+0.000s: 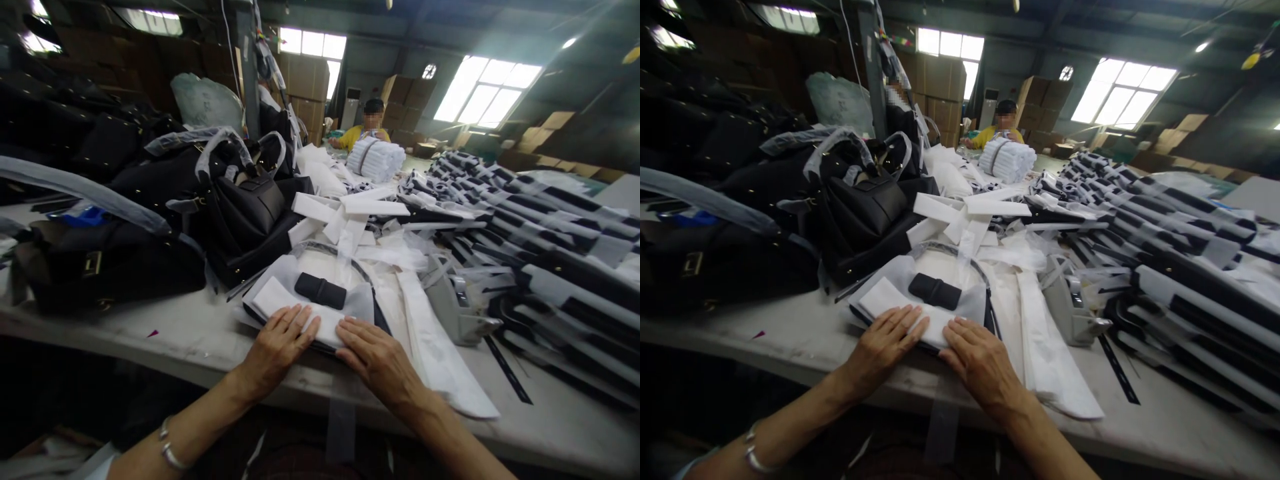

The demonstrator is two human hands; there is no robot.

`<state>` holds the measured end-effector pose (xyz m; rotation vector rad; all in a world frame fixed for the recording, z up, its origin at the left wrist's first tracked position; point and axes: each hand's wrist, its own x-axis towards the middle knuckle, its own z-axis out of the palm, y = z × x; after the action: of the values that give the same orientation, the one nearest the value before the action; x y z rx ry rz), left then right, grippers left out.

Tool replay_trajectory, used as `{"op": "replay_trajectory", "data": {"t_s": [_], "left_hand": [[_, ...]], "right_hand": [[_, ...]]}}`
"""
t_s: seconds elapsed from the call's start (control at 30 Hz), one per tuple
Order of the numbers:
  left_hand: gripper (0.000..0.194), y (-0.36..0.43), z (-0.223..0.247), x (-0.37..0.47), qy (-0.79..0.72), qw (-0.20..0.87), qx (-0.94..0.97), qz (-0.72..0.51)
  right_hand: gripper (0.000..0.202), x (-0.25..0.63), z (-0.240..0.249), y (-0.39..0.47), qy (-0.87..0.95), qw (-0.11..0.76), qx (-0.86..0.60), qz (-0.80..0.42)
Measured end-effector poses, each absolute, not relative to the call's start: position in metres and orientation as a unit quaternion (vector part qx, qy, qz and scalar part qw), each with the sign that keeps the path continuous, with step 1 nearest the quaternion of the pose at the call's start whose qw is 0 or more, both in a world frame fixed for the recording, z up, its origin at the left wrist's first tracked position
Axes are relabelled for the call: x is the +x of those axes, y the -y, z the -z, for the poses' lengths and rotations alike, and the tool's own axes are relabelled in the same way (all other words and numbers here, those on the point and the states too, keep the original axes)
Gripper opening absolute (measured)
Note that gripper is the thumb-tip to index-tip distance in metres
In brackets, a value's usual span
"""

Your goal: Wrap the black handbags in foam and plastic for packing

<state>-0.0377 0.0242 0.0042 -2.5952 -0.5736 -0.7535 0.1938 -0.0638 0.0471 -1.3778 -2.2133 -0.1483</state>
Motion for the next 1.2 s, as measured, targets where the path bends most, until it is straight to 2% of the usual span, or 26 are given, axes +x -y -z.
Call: {"op": "replay_trajectory", "data": {"t_s": [0.17,0.2,0.27,0.37,0.57,0.77,0.83,0.9,1.0,1.1,1.2], "left_hand": [[0.050,-0.021,-0.042,-0.036,0.196,0.118,-0.962,0.152],[0.048,-0.024,-0.053,-0.031,0.194,0.102,-0.968,0.126],[0.032,-0.032,-0.072,-0.015,0.171,0.072,-0.980,0.076],[0.019,-0.048,-0.081,0.011,0.095,0.045,-0.994,0.043],[0.019,-0.064,-0.046,0.023,0.096,-0.025,-0.984,0.147],[0.020,-0.063,-0.042,0.018,0.094,-0.056,-0.981,0.160],[0.019,-0.063,-0.042,0.019,0.104,-0.059,-0.980,0.160],[0.016,-0.064,-0.040,0.020,0.105,-0.063,-0.980,0.155],[0.015,-0.064,-0.037,0.020,0.104,-0.059,-0.981,0.151],[0.015,-0.065,-0.037,0.020,0.105,-0.054,-0.981,0.152],[0.015,-0.065,-0.038,0.020,0.104,-0.060,-0.981,0.154]], "right_hand": [[0.034,0.196,-0.034,0.071,0.816,0.271,-0.509,0.033],[0.034,0.195,-0.034,0.071,0.816,0.273,-0.509,0.030],[0.034,0.196,-0.033,0.071,0.815,0.275,-0.509,0.027],[0.034,0.196,-0.032,0.071,0.812,0.280,-0.511,0.030],[0.035,0.193,-0.027,0.074,0.798,0.295,-0.525,0.012],[0.018,0.216,-0.065,0.044,0.710,0.307,-0.608,-0.182],[0.020,0.230,-0.082,0.014,0.656,0.288,-0.678,-0.162],[0.024,0.242,-0.090,-0.019,0.618,0.224,-0.741,-0.139],[0.031,0.252,-0.083,-0.065,0.586,0.146,-0.778,-0.173],[0.033,0.253,-0.064,-0.091,0.572,0.141,-0.780,-0.210],[0.023,0.252,-0.049,-0.097,0.553,0.157,-0.786,-0.227]]}}
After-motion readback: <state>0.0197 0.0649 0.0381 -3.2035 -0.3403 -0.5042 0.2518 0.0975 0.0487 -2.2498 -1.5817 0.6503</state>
